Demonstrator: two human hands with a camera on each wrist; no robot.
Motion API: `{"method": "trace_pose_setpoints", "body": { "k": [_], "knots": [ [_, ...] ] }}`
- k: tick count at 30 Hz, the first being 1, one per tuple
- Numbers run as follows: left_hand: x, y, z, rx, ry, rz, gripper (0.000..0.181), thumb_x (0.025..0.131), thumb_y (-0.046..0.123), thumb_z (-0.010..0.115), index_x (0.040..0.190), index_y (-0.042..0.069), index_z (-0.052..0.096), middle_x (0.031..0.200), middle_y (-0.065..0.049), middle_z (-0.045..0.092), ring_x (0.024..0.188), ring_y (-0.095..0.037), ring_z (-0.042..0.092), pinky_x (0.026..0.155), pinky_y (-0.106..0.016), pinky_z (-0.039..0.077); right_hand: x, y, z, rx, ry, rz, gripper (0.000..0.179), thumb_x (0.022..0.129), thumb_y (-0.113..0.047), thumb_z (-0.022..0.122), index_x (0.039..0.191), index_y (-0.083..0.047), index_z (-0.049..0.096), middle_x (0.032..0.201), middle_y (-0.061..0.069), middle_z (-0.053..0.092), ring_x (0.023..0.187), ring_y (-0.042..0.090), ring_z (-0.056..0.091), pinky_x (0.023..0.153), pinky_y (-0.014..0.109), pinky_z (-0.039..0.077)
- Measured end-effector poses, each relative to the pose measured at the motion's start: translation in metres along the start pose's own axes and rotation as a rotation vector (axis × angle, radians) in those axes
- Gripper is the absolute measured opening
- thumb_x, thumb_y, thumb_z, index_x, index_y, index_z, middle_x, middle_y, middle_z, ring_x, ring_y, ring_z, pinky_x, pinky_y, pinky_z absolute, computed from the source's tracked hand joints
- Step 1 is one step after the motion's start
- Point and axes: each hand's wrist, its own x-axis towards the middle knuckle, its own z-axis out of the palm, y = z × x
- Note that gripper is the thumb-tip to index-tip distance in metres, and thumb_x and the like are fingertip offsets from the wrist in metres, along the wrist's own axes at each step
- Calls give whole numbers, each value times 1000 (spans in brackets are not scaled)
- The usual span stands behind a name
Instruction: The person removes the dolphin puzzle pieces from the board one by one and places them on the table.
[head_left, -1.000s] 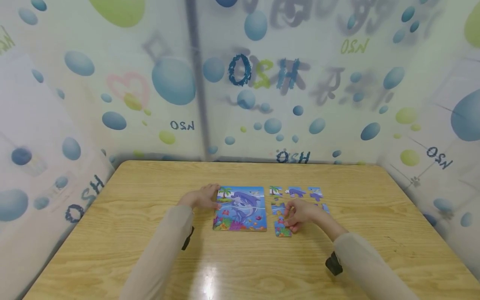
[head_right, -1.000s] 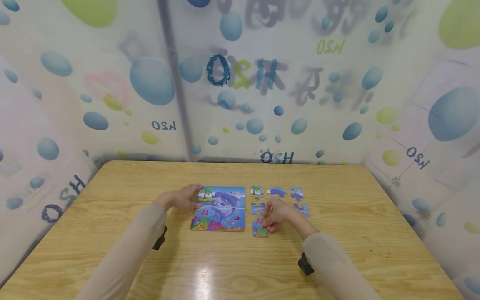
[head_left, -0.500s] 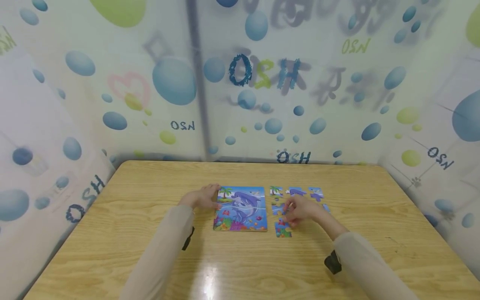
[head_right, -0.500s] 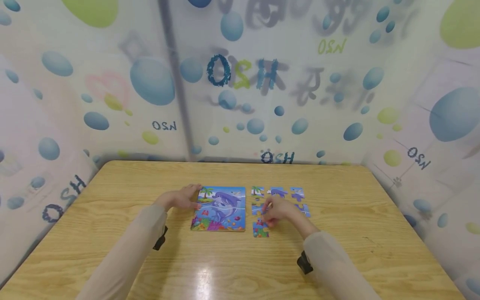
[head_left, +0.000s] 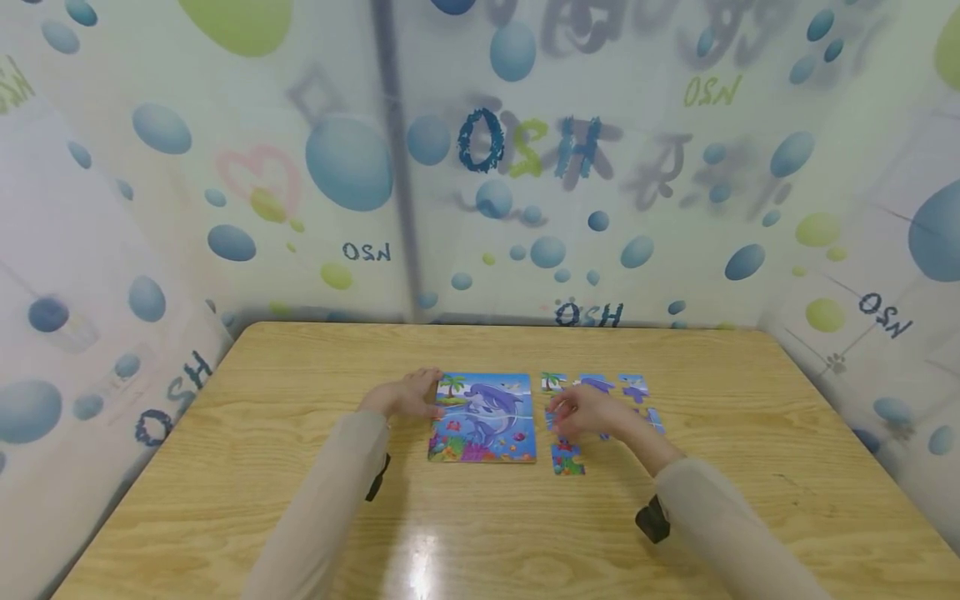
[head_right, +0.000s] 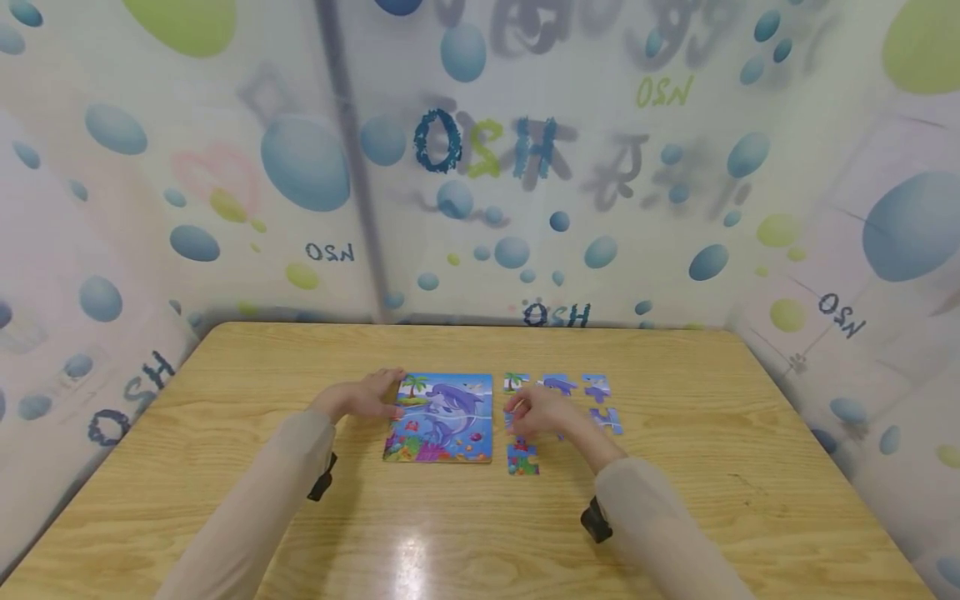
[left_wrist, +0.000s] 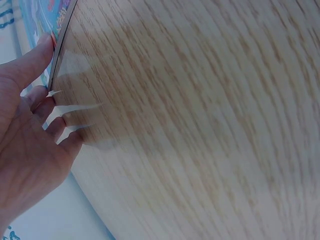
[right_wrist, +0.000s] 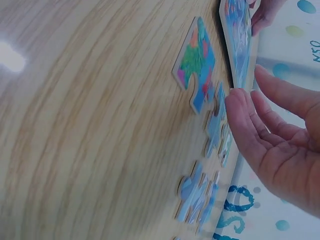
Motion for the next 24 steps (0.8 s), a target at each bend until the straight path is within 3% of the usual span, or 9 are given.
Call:
{"method": "trace_pose_setpoints", "body": {
  "k": [12, 24],
  "knots": [
    [0, 0, 1, -6, -1, -10, 70, 90, 26, 57, 145, 6, 18, 152, -18, 12, 141, -37, 7, 114, -54, 12, 17, -28, 18, -104, -4, -19, 39, 77, -18, 73, 112, -5, 61, 100, 7, 64, 90, 17, 60, 77, 31, 52],
    [-1, 1, -1, -3, -2, -23, 71, 90, 27, 57, 145, 6, 17, 153, -19, 9, 141, -37, 5, 114, -54, 9, 40, -54, 41, -175, -36, -11, 43, 72, -19, 77, 109, -4, 61, 94, 4, 61, 81, 13, 56, 73, 27, 50]
  ]
}}
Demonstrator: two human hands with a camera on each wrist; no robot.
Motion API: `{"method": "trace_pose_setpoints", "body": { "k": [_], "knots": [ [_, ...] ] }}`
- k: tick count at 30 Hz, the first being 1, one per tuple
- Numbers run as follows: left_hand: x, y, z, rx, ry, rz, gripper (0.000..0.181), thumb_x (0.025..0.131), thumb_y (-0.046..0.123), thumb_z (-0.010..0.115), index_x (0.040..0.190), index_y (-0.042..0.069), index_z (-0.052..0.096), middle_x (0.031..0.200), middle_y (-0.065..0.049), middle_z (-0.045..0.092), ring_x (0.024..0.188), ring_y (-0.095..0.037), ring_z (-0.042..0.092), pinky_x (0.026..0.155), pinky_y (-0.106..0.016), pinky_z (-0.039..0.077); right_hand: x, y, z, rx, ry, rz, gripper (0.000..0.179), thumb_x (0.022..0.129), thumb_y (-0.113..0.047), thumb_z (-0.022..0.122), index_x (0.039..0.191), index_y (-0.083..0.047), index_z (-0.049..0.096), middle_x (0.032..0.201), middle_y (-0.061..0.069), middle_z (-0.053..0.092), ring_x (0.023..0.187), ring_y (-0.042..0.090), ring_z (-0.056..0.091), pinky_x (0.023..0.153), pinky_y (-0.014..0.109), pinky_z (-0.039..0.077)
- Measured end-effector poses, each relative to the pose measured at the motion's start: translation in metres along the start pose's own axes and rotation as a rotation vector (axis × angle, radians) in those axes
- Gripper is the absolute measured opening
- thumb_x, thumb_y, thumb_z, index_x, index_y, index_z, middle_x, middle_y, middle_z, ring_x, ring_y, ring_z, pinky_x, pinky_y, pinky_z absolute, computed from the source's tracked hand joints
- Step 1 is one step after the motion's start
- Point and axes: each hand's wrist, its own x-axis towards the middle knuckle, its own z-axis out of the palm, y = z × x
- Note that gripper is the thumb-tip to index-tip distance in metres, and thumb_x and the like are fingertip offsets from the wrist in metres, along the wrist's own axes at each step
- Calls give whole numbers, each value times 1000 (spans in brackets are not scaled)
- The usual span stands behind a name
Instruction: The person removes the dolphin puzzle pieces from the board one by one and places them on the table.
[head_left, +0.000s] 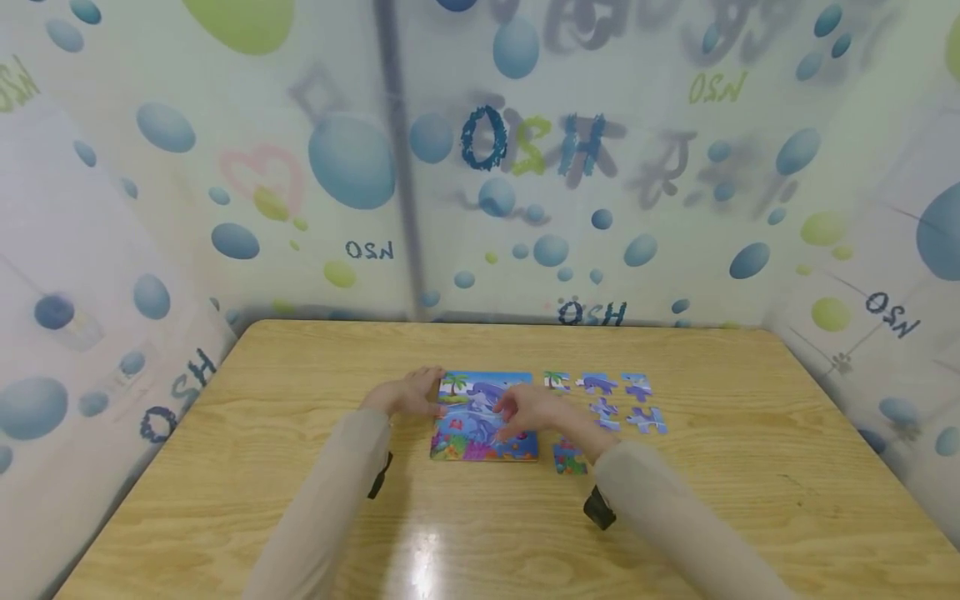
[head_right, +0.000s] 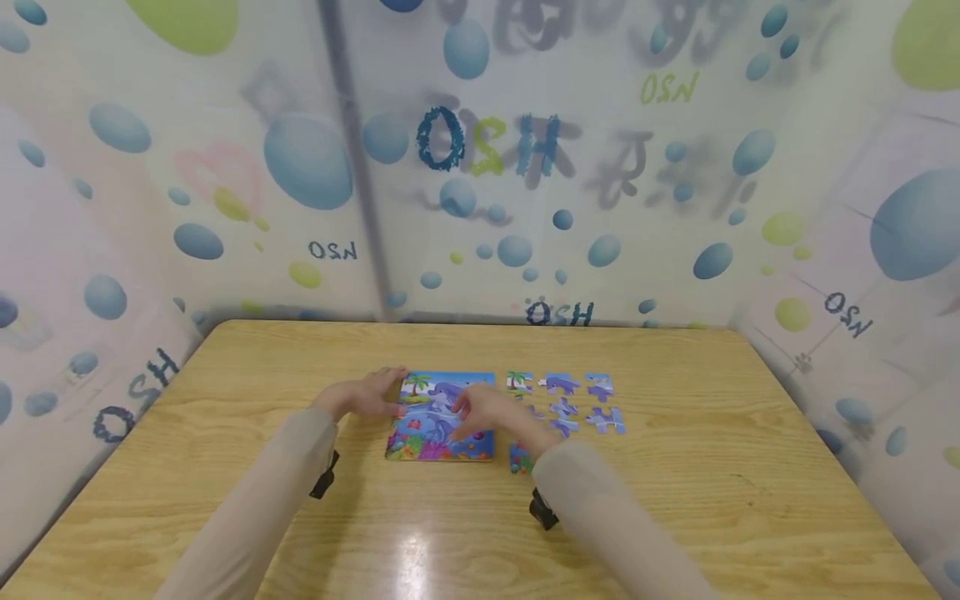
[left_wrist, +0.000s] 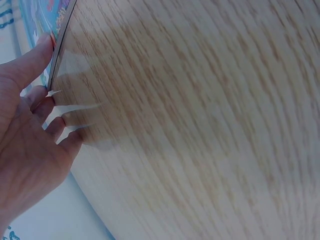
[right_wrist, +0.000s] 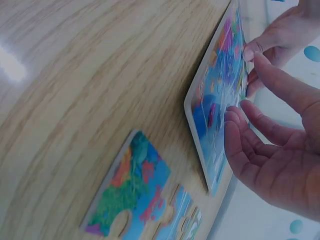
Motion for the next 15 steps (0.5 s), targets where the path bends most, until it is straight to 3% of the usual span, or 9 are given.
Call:
{"method": "trace_pose_setpoints", "body": {
  "k": [4, 15],
  "knots": [
    [1, -1, 0, 3, 0, 9, 71, 90, 27, 57, 145, 6, 18, 153, -19, 10, 141, -37, 6, 114, -54, 10, 6, -6, 8, 10, 11, 32, 42, 70, -17, 78, 107, -4, 61, 92, 4, 60, 76, 14, 57, 66, 26, 50],
    [-1, 0, 0, 7, 7, 1, 71, 89, 28, 57, 145, 8, 18, 152, -19, 11, 141, -37, 8, 114, -54, 12, 9, -12, 26, -105, 53, 8, 41, 65, -9, 80, 100, -4, 58, 88, 4, 54, 77, 16, 49, 70, 28, 46]
  ]
}}
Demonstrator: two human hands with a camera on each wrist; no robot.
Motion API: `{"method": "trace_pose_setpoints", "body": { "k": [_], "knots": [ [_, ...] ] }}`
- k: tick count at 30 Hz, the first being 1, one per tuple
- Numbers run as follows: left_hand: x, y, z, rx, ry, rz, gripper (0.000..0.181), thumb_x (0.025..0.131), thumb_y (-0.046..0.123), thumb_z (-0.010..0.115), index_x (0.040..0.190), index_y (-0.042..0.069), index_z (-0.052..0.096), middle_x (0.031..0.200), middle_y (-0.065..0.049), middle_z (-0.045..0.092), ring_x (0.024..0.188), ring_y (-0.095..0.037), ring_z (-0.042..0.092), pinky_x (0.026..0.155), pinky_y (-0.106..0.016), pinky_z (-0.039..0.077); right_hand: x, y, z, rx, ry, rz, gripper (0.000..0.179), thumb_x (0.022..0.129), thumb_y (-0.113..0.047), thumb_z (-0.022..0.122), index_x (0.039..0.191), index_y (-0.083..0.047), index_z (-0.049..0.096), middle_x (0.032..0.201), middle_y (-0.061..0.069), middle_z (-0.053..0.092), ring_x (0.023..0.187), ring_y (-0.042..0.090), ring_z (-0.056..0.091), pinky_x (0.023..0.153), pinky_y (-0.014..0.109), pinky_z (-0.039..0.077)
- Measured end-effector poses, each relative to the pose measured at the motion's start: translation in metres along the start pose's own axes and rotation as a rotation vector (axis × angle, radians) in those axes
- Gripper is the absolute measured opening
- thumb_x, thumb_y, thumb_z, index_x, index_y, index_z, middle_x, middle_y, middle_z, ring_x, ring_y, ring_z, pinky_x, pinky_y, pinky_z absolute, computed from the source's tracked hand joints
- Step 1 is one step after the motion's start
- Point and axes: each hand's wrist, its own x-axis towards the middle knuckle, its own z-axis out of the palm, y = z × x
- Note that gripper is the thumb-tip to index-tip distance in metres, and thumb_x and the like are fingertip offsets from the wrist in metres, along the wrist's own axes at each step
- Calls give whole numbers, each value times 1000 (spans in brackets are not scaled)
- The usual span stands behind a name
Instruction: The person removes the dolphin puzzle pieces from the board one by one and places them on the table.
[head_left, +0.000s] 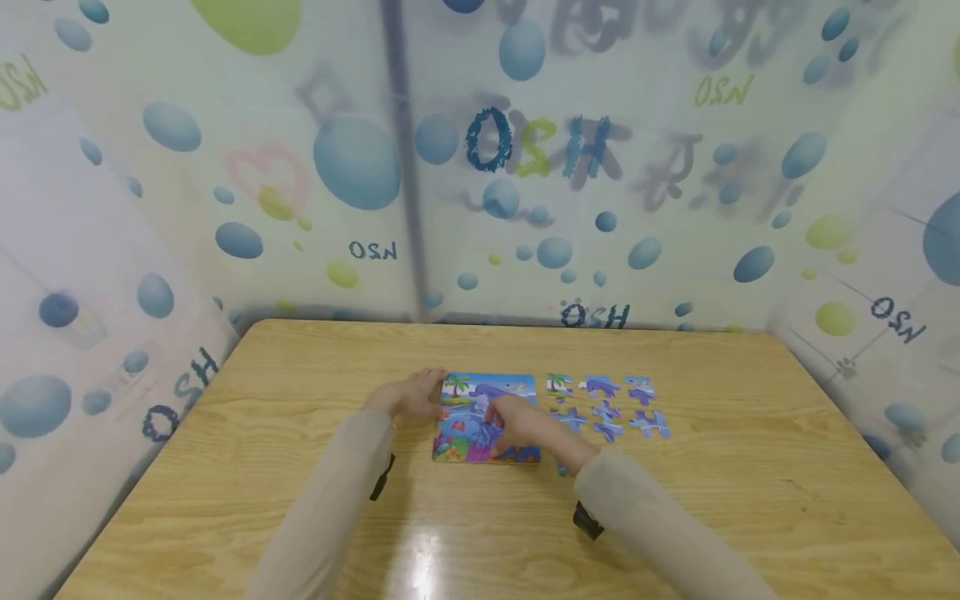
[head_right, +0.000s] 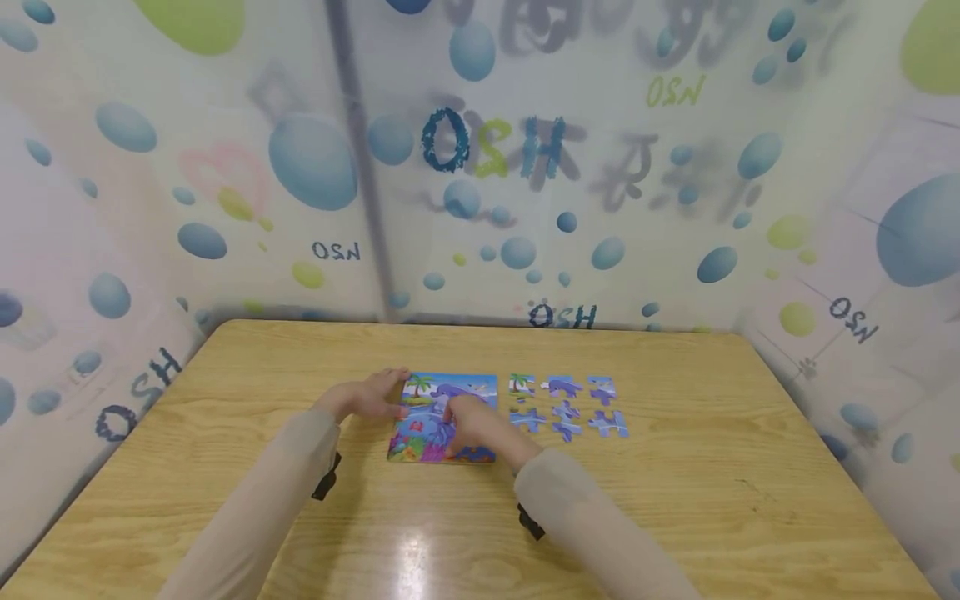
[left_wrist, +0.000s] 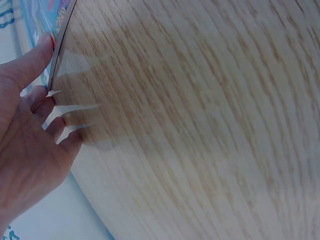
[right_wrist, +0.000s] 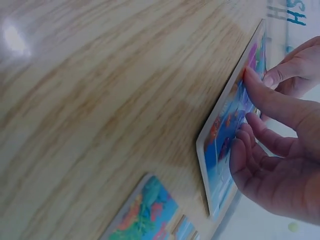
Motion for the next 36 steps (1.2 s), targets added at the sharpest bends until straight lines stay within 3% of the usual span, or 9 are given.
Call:
{"method": "trace_pose_setpoints", "body": {
  "k": [9, 16, 21, 29, 36],
  "knots": [
    [1, -1, 2, 8, -1, -4, 71, 89, 28, 57, 145, 8, 19, 153, -18, 12, 141, -36, 8, 114, -53, 12, -3, 1, 2, 12, 14, -11, 32, 65, -10, 80, 90, -6, 60, 89, 4, 55, 76, 16, 51, 72, 30, 48],
    [1, -2, 2, -3, -7, -12, 71, 90, 28, 57, 146, 8, 17, 153, -17, 10, 141, -35, 6, 115, -52, 11, -2, 5, -2, 102, -5, -40, 21, 70, -5, 76, 86, -10, 63, 100, 6, 62, 94, 21, 57, 85, 37, 49],
    [1, 0, 1, -13, -9, -10, 72, 90, 28, 57, 146, 9, 17, 154, -15, 8, 142, -34, 4, 115, -52, 9, -1, 11, -13, 167, -51, -61, 18, 77, -7, 71, 93, -12, 65, 102, 5, 61, 97, 21, 56, 82, 37, 50],
    [0, 1, -1, -4, -13, -9, 71, 90, 28, 56, 146, 8, 16, 153, -17, 10, 141, -35, 6, 114, -53, 11, -7, 19, -29, 359, -128, -49, 24, 81, -4, 66, 104, -8, 61, 109, 12, 57, 93, 21, 51, 73, 32, 48],
    [0, 1, -1, 16, -17, -6, 71, 90, 28, 56, 146, 8, 17, 153, -17, 11, 141, -36, 7, 114, -53, 13, -16, 26, -37, 326, -113, -59, 26, 82, -7, 66, 107, -6, 61, 106, 11, 58, 90, 17, 55, 73, 30, 49]
  ]
}}
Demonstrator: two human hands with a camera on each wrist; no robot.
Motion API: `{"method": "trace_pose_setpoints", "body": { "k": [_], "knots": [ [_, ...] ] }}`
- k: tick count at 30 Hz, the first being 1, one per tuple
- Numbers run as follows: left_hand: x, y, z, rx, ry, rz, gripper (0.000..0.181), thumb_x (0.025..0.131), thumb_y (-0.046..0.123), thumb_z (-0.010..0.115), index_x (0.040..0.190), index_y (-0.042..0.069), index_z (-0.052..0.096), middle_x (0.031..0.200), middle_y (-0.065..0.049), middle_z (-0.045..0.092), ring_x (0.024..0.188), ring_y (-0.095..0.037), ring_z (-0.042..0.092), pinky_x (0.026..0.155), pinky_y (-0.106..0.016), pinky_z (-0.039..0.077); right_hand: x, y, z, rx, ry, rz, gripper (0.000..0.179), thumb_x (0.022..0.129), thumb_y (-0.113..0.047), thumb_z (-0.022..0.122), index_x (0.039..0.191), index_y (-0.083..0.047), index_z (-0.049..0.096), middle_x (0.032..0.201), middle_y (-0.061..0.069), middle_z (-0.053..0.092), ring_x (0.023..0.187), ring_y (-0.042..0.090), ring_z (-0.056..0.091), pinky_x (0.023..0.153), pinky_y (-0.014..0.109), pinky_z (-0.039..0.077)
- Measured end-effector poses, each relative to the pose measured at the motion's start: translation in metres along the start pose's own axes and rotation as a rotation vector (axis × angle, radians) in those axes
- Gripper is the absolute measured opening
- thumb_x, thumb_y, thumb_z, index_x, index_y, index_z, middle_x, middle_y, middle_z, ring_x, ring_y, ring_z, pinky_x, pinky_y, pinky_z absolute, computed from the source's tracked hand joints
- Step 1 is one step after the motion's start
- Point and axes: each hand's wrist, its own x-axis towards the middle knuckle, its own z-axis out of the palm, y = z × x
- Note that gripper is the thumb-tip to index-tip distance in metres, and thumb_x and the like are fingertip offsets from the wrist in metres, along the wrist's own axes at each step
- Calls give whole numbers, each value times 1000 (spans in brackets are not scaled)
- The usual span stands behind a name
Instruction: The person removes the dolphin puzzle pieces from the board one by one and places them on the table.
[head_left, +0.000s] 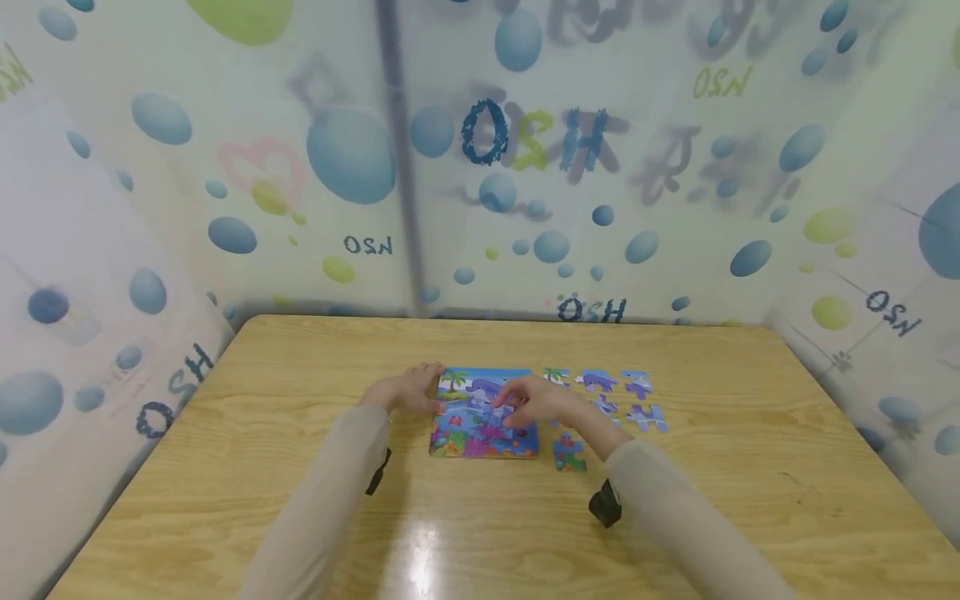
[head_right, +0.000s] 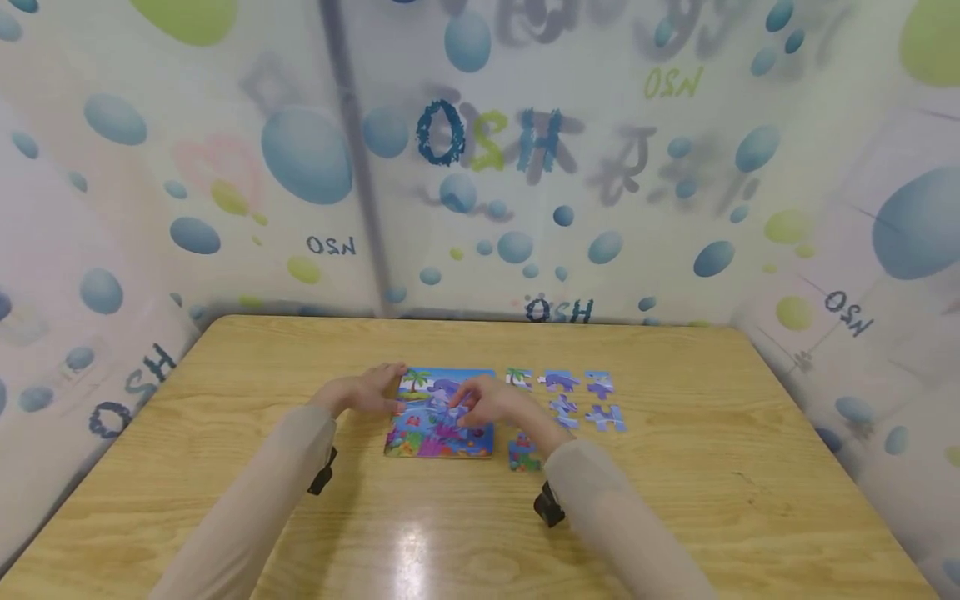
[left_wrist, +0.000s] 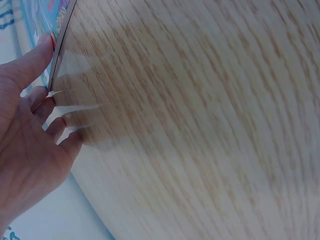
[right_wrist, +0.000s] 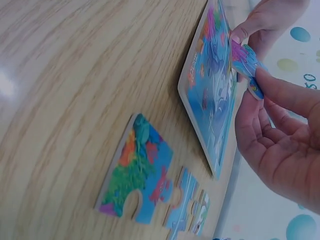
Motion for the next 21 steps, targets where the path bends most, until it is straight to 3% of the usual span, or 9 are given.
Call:
{"method": "trace_pose_setpoints", "body": {
  "k": [4, 8, 12, 16, 21],
  "knots": [
    [0, 0, 0, -9, -1, -2, 71, 90, 28, 56, 146, 8, 16, 153, -18, 10, 141, -36, 6, 114, -54, 12, -5, 2, -4, 22, -6, -10, 25, 82, -5, 64, 107, -4, 60, 92, 7, 57, 76, 14, 48, 64, 29, 46],
    [0, 0, 0, -20, 3, 6, 72, 91, 26, 56, 146, 7, 15, 153, -19, 8, 141, -37, 5, 114, -54, 10, -10, 7, -9, 22, -9, -15, 24, 83, -4, 64, 107, -3, 60, 84, 5, 56, 69, 14, 45, 64, 31, 47],
    [2, -1, 0, -19, 12, 28, 71, 90, 24, 57, 145, 4, 17, 152, -21, 10, 140, -39, 7, 114, -54, 10, -15, 15, -13, 1, 7, 1, 24, 84, -7, 63, 108, -3, 61, 87, 6, 59, 72, 13, 52, 70, 34, 51],
    [2, 0, 0, -16, 19, 34, 71, 89, 24, 58, 144, 3, 19, 151, -22, 12, 140, -39, 9, 114, -54, 11, -21, 24, -17, 9, 26, 32, 27, 85, -8, 62, 111, -2, 59, 91, 7, 58, 72, 13, 51, 67, 31, 49],
    [3, 0, 0, -22, 16, 24, 70, 90, 24, 57, 145, 4, 18, 152, -21, 12, 140, -39, 8, 114, -54, 11, -29, 33, -24, 30, 40, 21, 32, 85, -6, 62, 115, 4, 56, 82, 4, 54, 67, 14, 48, 64, 31, 48]
  ]
}}
